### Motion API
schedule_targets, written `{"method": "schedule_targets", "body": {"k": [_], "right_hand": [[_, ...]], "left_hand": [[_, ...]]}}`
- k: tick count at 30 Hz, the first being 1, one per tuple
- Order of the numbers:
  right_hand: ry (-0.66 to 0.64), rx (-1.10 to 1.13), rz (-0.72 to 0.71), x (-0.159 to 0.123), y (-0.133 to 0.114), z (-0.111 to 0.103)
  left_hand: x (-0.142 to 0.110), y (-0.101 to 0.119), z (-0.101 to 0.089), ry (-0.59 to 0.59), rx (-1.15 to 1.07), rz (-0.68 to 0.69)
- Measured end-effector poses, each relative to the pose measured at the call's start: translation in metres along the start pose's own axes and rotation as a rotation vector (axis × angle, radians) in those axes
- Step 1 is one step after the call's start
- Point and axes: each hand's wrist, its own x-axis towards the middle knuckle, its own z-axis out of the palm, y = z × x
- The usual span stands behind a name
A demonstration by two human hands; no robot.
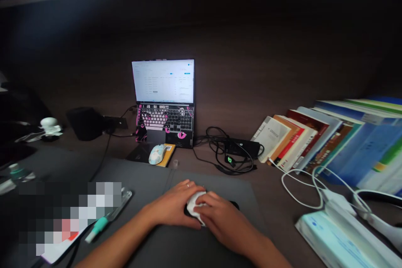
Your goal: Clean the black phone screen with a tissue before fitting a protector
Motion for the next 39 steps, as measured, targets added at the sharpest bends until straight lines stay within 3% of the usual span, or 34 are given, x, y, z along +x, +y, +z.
{"method": "schedule_targets", "body": {"k": [7,14,24,30,32,33,36,37,38,39], "right_hand": [[-0.009,-0.017,-0.046,0.000,-0.003,0.000],[0.017,-0.143,-0.029,0.002,0.002,0.015],[0.051,-0.235,-0.046,0.001,0.006,0.012],[0.081,-0.275,0.001,-0.003,0.010,0.012],[0.104,-0.272,-0.038,-0.003,0.012,0.013],[0.117,-0.262,-0.069,-0.003,0.013,0.014],[0.163,-0.225,-0.144,0.002,0.019,0.018],[0.161,-0.214,-0.160,0.003,0.019,0.019],[0.152,-0.206,-0.184,0.005,0.019,0.019],[0.139,-0.199,-0.202,0.006,0.017,0.018]], "left_hand": [[-0.003,-0.003,0.002,-0.040,0.002,-0.010],[-0.002,0.003,-0.001,-0.049,-0.014,-0.010],[-0.011,-0.001,-0.007,-0.061,-0.060,-0.044],[-0.011,0.007,-0.013,-0.032,-0.023,0.069],[-0.007,0.009,-0.012,0.068,-0.022,0.088],[-0.005,0.008,-0.012,0.198,-0.060,0.061],[0.002,-0.001,-0.013,0.890,-0.269,-0.183],[0.003,-0.004,-0.014,0.995,-0.311,-0.232],[0.004,-0.006,-0.015,0.996,-0.317,-0.260],[0.004,-0.007,-0.015,0.912,-0.291,-0.263]]}}
